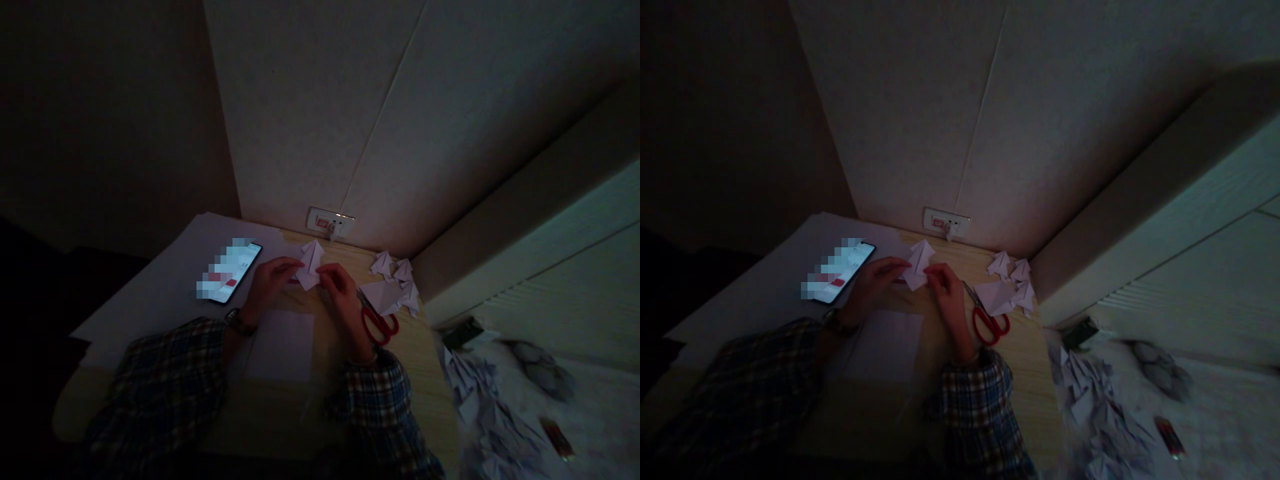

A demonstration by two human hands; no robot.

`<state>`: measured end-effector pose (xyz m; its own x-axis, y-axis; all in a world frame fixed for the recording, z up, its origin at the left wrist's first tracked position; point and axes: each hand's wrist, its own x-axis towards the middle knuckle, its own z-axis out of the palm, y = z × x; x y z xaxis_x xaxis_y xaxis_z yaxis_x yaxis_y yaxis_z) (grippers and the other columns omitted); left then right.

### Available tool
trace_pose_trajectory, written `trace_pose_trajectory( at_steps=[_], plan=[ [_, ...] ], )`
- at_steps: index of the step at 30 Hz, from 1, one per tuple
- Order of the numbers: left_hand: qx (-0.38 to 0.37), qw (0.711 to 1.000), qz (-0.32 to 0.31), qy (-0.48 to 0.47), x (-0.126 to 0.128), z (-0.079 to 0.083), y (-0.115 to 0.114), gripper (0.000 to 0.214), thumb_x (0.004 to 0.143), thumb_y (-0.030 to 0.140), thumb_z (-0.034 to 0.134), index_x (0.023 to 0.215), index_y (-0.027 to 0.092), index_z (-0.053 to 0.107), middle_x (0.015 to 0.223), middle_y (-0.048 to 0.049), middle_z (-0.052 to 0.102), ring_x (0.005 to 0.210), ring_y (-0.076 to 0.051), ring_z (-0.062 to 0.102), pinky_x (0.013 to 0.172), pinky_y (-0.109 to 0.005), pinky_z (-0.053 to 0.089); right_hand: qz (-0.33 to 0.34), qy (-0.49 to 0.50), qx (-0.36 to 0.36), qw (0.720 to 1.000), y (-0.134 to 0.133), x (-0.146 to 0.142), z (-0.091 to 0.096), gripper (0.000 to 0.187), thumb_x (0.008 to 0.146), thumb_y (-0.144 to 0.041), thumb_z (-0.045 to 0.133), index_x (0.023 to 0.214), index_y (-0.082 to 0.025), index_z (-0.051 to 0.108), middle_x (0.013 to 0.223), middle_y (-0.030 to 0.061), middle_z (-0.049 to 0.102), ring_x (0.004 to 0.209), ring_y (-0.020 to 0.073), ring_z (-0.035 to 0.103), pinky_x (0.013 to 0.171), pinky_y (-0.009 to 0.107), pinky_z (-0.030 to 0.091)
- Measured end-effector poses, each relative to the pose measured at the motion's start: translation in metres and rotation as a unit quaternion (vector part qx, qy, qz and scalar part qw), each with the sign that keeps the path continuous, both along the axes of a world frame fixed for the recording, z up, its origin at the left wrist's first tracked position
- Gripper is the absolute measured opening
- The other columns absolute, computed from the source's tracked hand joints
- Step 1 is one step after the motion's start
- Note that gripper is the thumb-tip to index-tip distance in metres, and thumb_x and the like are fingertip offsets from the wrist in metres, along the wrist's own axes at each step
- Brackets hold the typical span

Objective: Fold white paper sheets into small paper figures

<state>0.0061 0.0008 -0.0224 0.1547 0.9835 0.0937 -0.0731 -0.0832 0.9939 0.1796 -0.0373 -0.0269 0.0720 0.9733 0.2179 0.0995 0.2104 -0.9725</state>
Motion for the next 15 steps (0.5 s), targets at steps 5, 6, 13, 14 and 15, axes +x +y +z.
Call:
trace_pose_trajectory(
  at_steps=[5,6,13,14,15],
  plan=[
    [0.034,0.999,-0.009,0.019,0.0007,0.0021,-0.0020,0.035,0.076,0.051,0.072,0.083,0.017,0.076,0.091,-0.0084,0.079,0.086,-0.025,0.075,0.070,-0.033,0.064,0.011,-0.035,0.015,0.999,-0.0016,-0.0009,0.0022,0.012,0.087,-0.036,0.063,0.089,-0.026,0.068,0.084,-0.0004,0.067,0.074,0.0180,0.059,0.069,0.029,0.048],
    [0.042,0.999,-0.016,0.022,0.0011,0.0027,-0.0025,0.034,0.077,0.050,0.071,0.083,0.017,0.076,0.091,-0.0081,0.079,0.085,-0.025,0.075,0.070,-0.032,0.064,0.010,-0.036,0.018,0.999,-0.0017,-0.0008,0.0027,0.012,0.088,-0.035,0.062,0.089,-0.025,0.068,0.085,-0.0002,0.068,0.075,0.0182,0.060,0.070,0.029,0.048],
    [0.071,0.996,-0.012,0.042,-0.0006,0.0050,-0.0030,0.030,0.080,0.047,0.066,0.084,0.018,0.074,0.094,-0.0083,0.078,0.085,-0.024,0.075,0.072,-0.033,0.064,0.043,-0.022,0.014,0.999,-0.0041,0.0026,0.0048,0.024,0.083,-0.021,0.056,0.103,-0.026,0.067,0.104,0.0017,0.070,0.096,0.0197,0.063,0.084,0.031,0.052],
    [0.072,0.996,-0.016,0.039,-0.0012,0.0052,-0.0027,0.030,0.080,0.046,0.066,0.085,0.017,0.074,0.095,-0.0086,0.078,0.086,-0.024,0.075,0.073,-0.033,0.064,0.050,-0.019,0.012,0.998,-0.0046,0.0027,0.0046,0.027,0.081,-0.019,0.055,0.105,-0.026,0.067,0.106,0.0016,0.069,0.098,0.0196,0.063,0.085,0.031,0.052],
    [0.073,0.997,-0.020,0.033,-0.0016,0.0055,-0.0026,0.030,0.080,0.046,0.066,0.086,0.017,0.073,0.096,-0.0088,0.078,0.085,-0.024,0.075,0.074,-0.033,0.064,0.054,-0.015,0.010,0.998,-0.0050,0.0026,0.0044,0.030,0.081,-0.019,0.055,0.107,-0.027,0.066,0.108,0.0016,0.068,0.099,0.0195,0.063,0.086,0.031,0.052]
  ],
)
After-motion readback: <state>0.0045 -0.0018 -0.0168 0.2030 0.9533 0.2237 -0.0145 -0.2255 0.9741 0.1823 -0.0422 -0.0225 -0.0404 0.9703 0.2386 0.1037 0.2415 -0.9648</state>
